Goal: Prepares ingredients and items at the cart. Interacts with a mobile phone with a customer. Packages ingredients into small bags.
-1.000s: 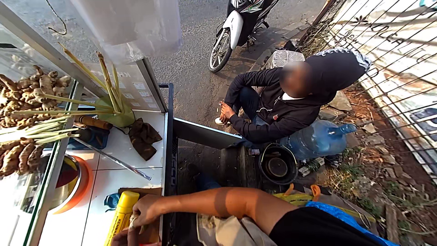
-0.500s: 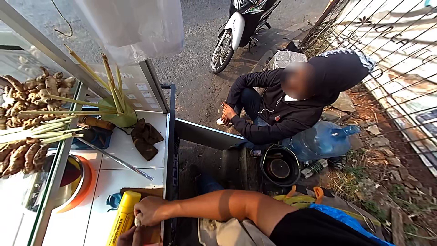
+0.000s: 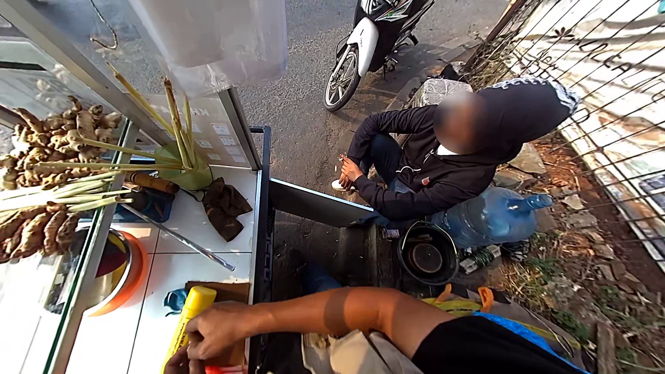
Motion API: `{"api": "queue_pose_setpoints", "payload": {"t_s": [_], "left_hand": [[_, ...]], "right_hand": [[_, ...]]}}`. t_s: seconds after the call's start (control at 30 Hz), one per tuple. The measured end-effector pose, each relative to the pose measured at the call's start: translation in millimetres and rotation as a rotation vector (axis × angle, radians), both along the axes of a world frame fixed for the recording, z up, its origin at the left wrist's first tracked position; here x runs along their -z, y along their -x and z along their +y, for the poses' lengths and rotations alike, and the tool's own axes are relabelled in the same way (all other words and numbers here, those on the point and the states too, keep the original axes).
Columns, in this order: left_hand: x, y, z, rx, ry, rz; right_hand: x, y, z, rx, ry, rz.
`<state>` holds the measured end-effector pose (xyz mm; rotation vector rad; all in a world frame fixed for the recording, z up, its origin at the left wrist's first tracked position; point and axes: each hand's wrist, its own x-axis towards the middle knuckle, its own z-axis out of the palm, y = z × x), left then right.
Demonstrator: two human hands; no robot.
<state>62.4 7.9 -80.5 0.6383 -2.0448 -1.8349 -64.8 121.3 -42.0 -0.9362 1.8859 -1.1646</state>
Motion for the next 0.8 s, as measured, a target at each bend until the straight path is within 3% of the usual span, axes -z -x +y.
{"api": "queue_pose_setpoints", "payload": {"t_s": [0.23,0.37,0.47,0.6,0.7,0.8], "left_hand": [[-1,-1,5,0.057,0.285,-0.003],[4,-1,5,0.053,0.347,-0.049],[2,0,6,0.011,0.255,-0.131],[6,1,7,-0.084,-0.175,-0.149],[5,-4,3,-0.012,-0.154,-0.108],[-2,-3,-1,0.076,0.052,-0.005]], "right_hand": [[7,18,6,-0.231,-0.086,0.003],[12,11,8,-0.158,-0.127,0.034],[23,5,5,0.074,-0.08,-0.082],[23,-4,1,0.188,-0.012,-0.106],[12,-8,0,0.111,0.153,0.003],[0,-9,-5,0.064,0.251,0.089]]}}
